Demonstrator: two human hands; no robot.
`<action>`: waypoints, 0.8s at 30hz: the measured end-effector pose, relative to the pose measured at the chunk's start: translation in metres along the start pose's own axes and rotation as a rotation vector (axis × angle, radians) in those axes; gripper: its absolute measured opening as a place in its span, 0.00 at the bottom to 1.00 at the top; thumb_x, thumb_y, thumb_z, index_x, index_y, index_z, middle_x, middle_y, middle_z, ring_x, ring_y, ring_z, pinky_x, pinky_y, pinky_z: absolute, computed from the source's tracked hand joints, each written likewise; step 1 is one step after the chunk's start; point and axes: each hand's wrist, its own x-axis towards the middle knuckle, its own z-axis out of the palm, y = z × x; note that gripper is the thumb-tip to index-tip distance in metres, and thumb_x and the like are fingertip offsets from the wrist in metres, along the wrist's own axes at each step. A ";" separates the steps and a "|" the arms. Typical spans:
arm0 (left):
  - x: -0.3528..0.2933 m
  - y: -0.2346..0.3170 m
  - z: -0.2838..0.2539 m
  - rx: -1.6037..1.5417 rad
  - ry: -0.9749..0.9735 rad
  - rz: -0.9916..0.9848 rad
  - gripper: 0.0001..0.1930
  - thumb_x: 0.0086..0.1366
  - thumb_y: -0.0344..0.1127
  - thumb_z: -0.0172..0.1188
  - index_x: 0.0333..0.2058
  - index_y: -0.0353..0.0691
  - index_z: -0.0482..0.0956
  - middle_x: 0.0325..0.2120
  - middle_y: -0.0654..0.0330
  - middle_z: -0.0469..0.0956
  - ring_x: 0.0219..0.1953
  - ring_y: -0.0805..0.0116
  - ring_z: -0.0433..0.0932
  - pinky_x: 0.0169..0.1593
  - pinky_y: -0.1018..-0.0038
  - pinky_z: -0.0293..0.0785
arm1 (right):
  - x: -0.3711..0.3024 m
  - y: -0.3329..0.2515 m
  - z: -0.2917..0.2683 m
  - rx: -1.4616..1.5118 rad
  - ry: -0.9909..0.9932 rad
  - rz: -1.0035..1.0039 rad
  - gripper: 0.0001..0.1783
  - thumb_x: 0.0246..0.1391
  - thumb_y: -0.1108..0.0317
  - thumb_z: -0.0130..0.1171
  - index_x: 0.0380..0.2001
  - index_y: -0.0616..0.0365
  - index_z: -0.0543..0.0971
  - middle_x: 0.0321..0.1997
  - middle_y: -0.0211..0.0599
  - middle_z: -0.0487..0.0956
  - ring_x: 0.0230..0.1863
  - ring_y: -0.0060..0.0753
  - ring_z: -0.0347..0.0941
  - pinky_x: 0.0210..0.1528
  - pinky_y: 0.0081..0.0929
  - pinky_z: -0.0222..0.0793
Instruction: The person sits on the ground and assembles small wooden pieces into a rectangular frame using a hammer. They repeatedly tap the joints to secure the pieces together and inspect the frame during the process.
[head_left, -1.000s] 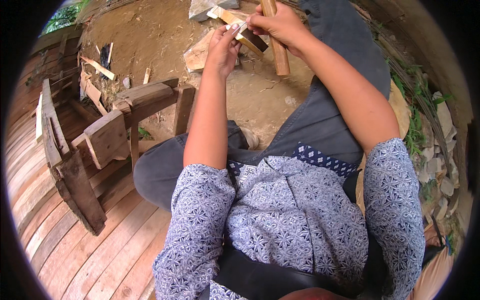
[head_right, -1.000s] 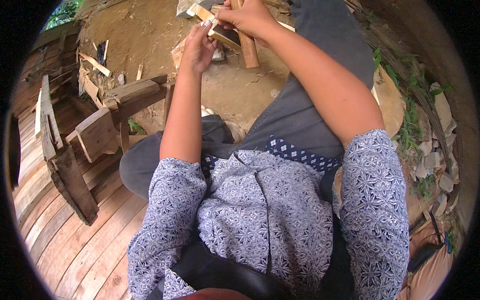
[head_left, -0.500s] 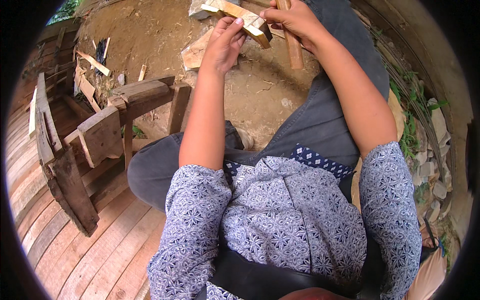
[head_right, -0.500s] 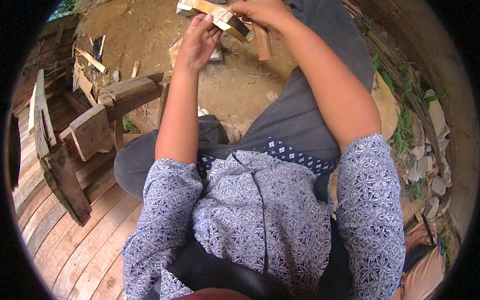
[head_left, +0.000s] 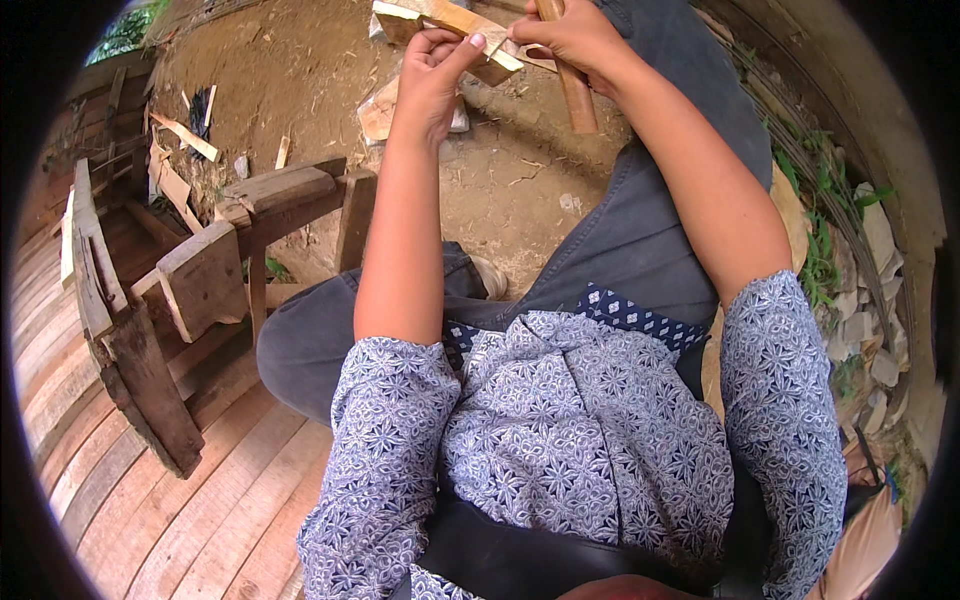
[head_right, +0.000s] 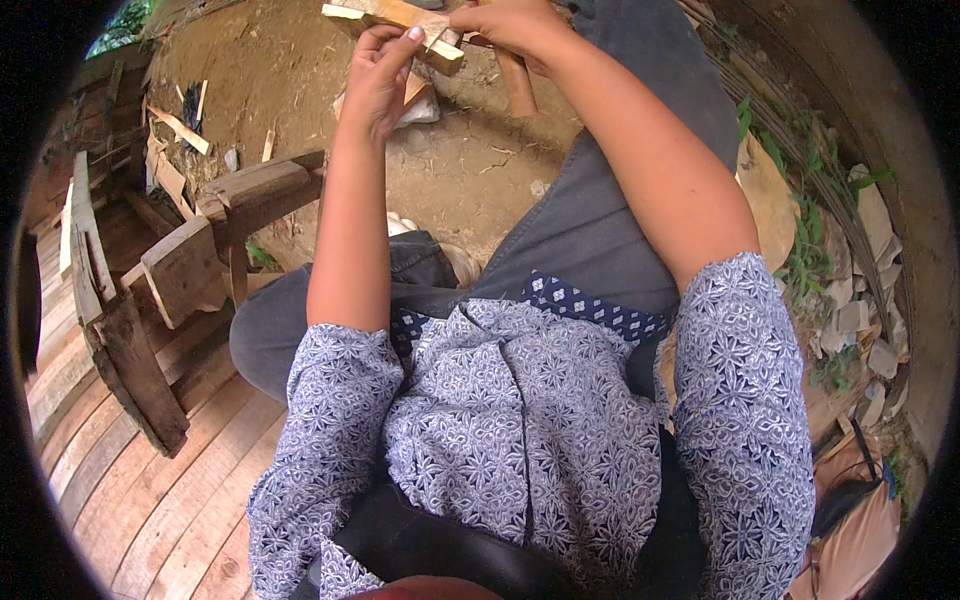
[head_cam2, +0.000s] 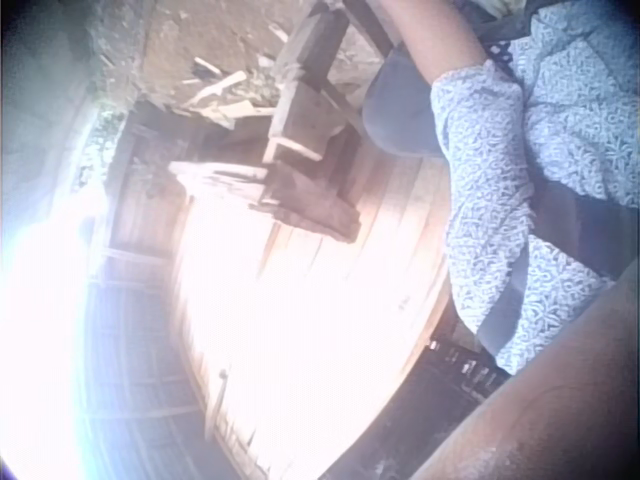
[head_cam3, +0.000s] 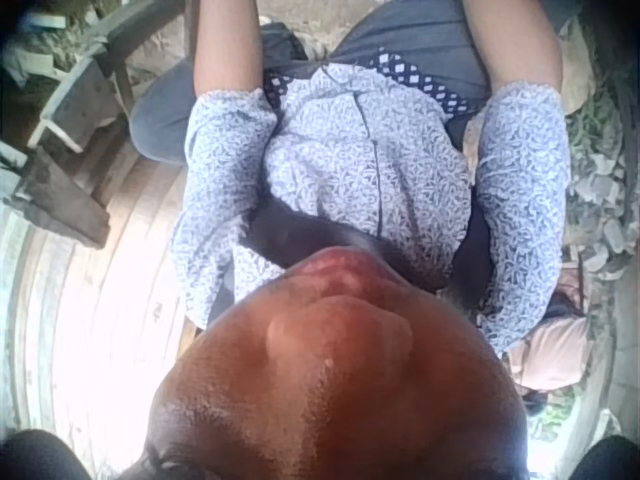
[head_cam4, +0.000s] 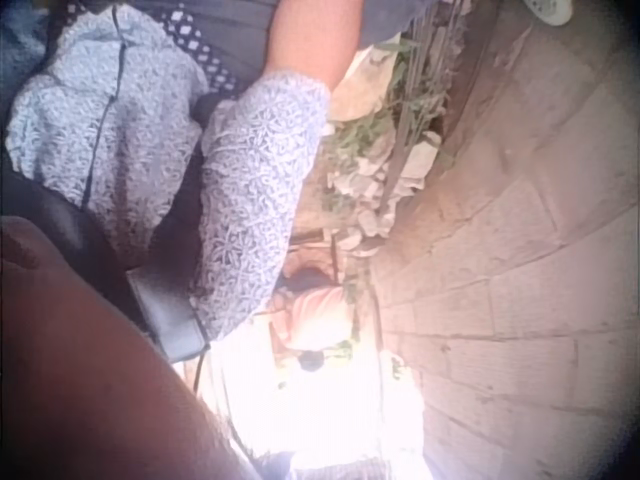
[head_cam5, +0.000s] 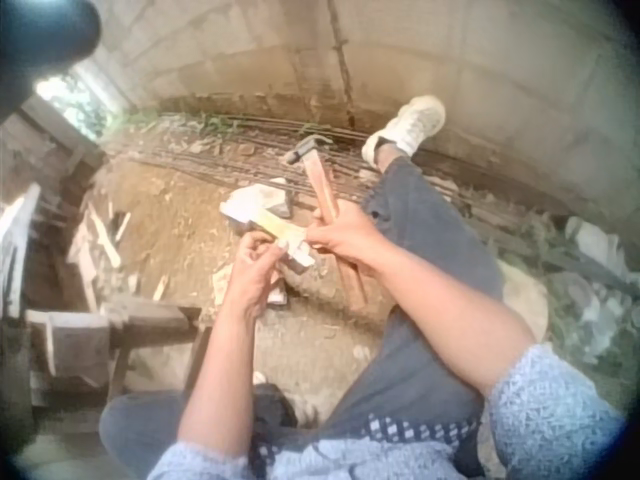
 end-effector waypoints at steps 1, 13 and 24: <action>0.001 -0.001 0.003 -0.008 0.006 0.010 0.20 0.60 0.28 0.72 0.45 0.36 0.70 0.39 0.56 0.82 0.42 0.72 0.81 0.50 0.75 0.74 | 0.002 0.002 -0.003 0.024 -0.017 -0.002 0.17 0.46 0.72 0.70 0.39 0.62 0.74 0.27 0.32 0.78 0.27 0.25 0.77 0.28 0.24 0.73; 0.005 0.009 0.030 0.007 -0.069 0.217 0.20 0.63 0.22 0.65 0.52 0.34 0.69 0.46 0.54 0.79 0.51 0.68 0.77 0.59 0.70 0.71 | 0.006 -0.014 -0.020 0.099 -0.103 -0.159 0.16 0.46 0.70 0.70 0.38 0.60 0.75 0.30 0.29 0.79 0.30 0.22 0.76 0.35 0.23 0.74; 0.012 0.011 0.047 0.133 -0.006 0.275 0.30 0.57 0.22 0.70 0.53 0.35 0.62 0.48 0.53 0.75 0.50 0.67 0.76 0.56 0.72 0.72 | 0.000 -0.033 -0.022 -0.097 -0.043 -0.179 0.13 0.51 0.68 0.67 0.36 0.60 0.75 0.30 0.30 0.78 0.30 0.22 0.76 0.35 0.23 0.74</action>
